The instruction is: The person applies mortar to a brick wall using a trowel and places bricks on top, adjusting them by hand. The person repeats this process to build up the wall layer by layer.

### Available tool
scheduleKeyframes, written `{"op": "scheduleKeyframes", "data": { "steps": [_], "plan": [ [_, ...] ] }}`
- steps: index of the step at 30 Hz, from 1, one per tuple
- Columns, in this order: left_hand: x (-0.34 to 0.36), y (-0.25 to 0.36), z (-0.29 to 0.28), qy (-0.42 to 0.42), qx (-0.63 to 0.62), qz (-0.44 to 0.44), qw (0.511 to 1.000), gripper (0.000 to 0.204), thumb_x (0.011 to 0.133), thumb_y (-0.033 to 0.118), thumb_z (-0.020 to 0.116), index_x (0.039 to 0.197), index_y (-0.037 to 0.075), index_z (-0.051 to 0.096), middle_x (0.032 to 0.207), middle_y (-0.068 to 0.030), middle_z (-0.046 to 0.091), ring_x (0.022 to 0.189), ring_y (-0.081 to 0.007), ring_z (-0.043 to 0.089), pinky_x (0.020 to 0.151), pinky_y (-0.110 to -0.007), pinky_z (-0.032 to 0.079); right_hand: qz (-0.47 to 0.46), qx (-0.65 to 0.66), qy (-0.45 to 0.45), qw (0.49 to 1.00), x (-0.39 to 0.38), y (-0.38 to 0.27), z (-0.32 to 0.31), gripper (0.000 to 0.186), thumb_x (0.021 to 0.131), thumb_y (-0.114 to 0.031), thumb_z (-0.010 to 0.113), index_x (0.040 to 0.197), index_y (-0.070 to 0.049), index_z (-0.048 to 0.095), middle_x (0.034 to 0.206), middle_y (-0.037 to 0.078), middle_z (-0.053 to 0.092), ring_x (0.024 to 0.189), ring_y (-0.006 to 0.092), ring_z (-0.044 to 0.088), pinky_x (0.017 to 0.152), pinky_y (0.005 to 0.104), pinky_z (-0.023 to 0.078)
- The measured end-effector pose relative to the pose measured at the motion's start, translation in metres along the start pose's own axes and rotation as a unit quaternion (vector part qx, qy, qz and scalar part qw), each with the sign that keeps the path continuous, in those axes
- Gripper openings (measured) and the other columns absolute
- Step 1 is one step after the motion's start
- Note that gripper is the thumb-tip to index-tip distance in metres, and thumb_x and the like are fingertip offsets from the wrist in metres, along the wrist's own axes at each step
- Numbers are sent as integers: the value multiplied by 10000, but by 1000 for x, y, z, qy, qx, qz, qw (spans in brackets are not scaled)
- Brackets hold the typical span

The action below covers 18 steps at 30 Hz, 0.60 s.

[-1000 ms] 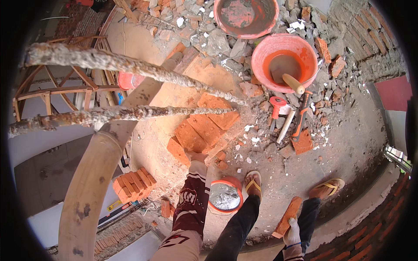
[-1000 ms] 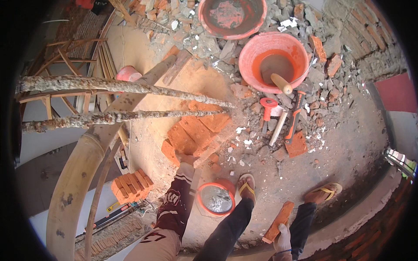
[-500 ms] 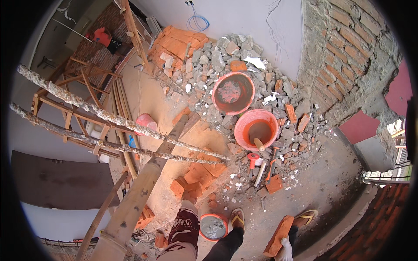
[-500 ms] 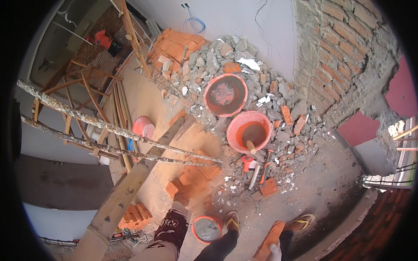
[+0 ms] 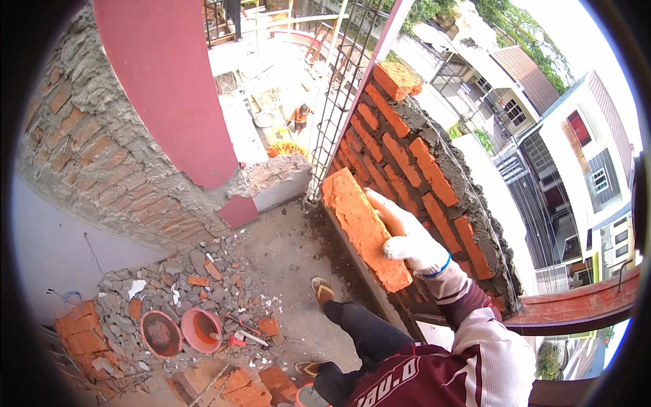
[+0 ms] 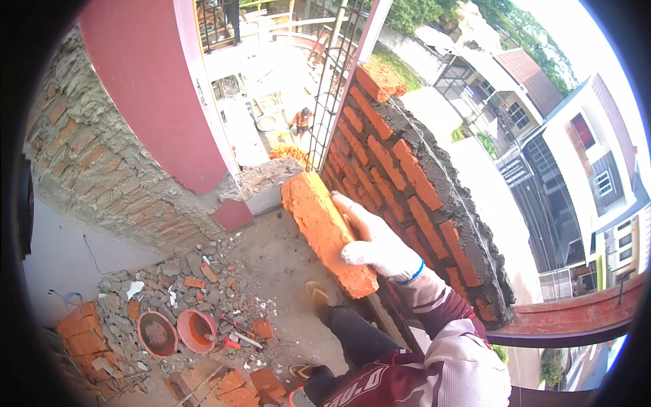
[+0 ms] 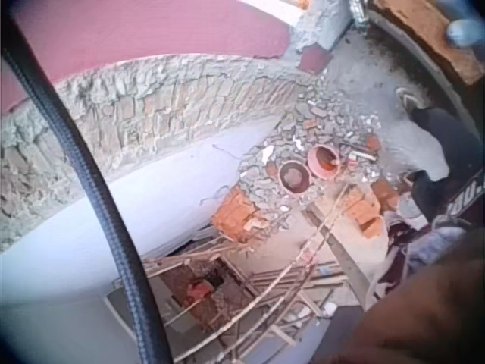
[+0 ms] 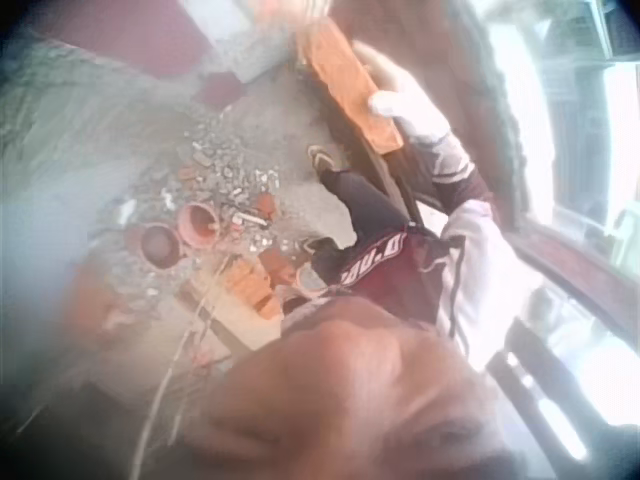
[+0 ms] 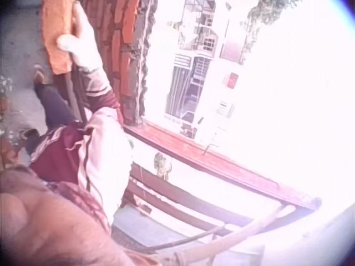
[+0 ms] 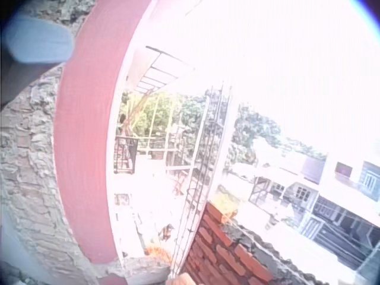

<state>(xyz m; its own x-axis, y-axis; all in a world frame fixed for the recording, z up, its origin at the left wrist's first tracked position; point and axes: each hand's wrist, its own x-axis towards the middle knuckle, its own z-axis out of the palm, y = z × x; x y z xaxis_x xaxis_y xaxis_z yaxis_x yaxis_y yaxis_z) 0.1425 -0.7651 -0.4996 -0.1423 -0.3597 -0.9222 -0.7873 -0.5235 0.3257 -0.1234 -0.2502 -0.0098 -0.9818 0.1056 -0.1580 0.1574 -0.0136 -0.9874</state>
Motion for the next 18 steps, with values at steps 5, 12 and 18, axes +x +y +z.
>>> {"op": "scheduleKeyframes", "data": {
  "steps": [5, 12, 18],
  "plan": [
    [-45, 42, 20, 65, 119, 68, 988, 582, 880, 418, 739, 1203, -60, 667, 1108, -236, 726, 926, -346, 737, 743, -549, 606, -108, -6, 176, 978, -19, -124, -116, 1020, 803, -314, 780, 1616, 29, 268, 1542, 259, 455, 1395, 312, 489, 1165, 399, 384],
    [-68, 104, 75, 208, 268, 145, 930, 704, 826, 448, 801, 1168, -150, 661, 1144, -263, 722, 954, -363, 737, 772, -533, 597, 84, -351, 301, 883, 25, -143, -246, 1033, 746, -436, 845, 1569, 9, 408, 1463, 241, 566, 1293, 277, 583, 1098, 359, 448],
    [-77, 135, 83, 215, 286, 182, 916, 709, 821, 453, 803, 1166, -151, 664, 1141, -267, 722, 959, -366, 735, 783, -524, 594, 57, -392, 229, 889, 62, -67, -273, 1041, 708, -445, 871, 1558, -21, 444, 1361, 221, 656, 1178, 283, 666, 1042, 363, 493]
  ]
}}
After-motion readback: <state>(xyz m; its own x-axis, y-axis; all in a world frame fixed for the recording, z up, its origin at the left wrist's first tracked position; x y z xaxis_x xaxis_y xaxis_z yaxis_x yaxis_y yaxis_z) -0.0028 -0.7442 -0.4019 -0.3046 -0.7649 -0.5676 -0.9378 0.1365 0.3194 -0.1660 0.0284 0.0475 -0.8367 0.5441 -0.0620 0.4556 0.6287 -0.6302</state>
